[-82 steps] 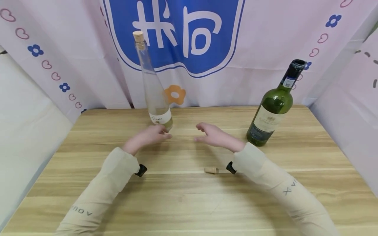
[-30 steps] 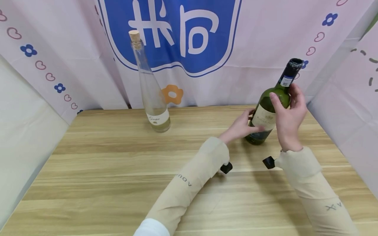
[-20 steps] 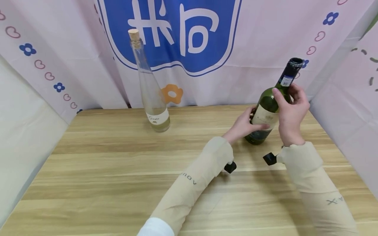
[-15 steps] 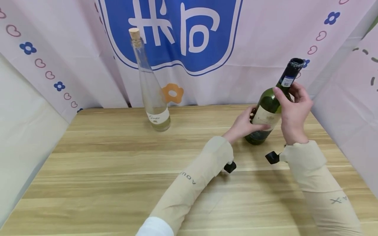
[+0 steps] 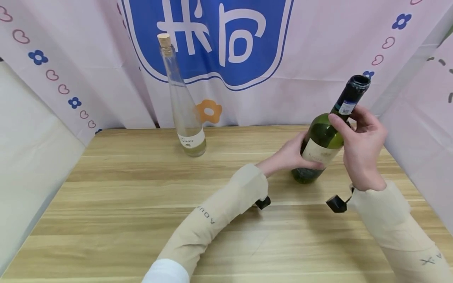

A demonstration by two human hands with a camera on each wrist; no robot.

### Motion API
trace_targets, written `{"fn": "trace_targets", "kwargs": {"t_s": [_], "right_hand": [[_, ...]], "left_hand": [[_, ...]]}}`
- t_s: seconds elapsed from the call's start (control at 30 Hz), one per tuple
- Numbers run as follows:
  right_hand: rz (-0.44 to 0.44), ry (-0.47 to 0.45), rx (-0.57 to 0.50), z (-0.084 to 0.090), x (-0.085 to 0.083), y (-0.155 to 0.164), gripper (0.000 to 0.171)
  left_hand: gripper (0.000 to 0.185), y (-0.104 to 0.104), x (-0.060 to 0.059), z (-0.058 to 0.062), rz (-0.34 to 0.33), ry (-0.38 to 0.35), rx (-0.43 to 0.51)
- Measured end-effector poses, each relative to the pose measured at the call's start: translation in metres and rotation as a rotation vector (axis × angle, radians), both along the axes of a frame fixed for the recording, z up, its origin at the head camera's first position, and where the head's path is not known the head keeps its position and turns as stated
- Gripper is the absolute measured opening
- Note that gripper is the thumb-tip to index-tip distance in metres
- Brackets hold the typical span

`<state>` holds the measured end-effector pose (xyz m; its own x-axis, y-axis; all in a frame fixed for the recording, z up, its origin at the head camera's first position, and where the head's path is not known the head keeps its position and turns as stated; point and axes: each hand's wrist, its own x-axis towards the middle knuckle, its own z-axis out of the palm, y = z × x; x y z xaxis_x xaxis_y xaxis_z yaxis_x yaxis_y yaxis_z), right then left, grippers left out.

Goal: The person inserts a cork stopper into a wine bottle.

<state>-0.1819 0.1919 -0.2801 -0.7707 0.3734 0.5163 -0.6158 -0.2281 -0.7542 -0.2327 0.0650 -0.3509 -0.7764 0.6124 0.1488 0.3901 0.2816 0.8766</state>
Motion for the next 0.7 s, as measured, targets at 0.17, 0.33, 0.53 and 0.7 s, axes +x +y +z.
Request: {"fn": "trace_targets", "kwargs": {"t_s": [0.17,0.33,0.53,0.7], "right_hand": [[0.070,-0.005,-0.048,0.007,0.021,-0.007,0.035],[0.132,0.012,-0.041,0.007,0.041,-0.014,0.035],[0.170,0.043,-0.042,0.001,0.057,-0.022,0.035],[0.206,0.044,-0.044,-0.004,0.067,-0.027,0.036]], "left_hand": [[0.079,-0.014,0.017,0.009,-0.068,0.019,-0.007],[0.077,-0.027,0.036,0.013,-0.114,0.037,-0.052],[0.074,-0.041,0.058,0.013,-0.135,0.054,-0.076],[0.072,-0.049,0.071,0.011,-0.124,0.054,-0.087]]}}
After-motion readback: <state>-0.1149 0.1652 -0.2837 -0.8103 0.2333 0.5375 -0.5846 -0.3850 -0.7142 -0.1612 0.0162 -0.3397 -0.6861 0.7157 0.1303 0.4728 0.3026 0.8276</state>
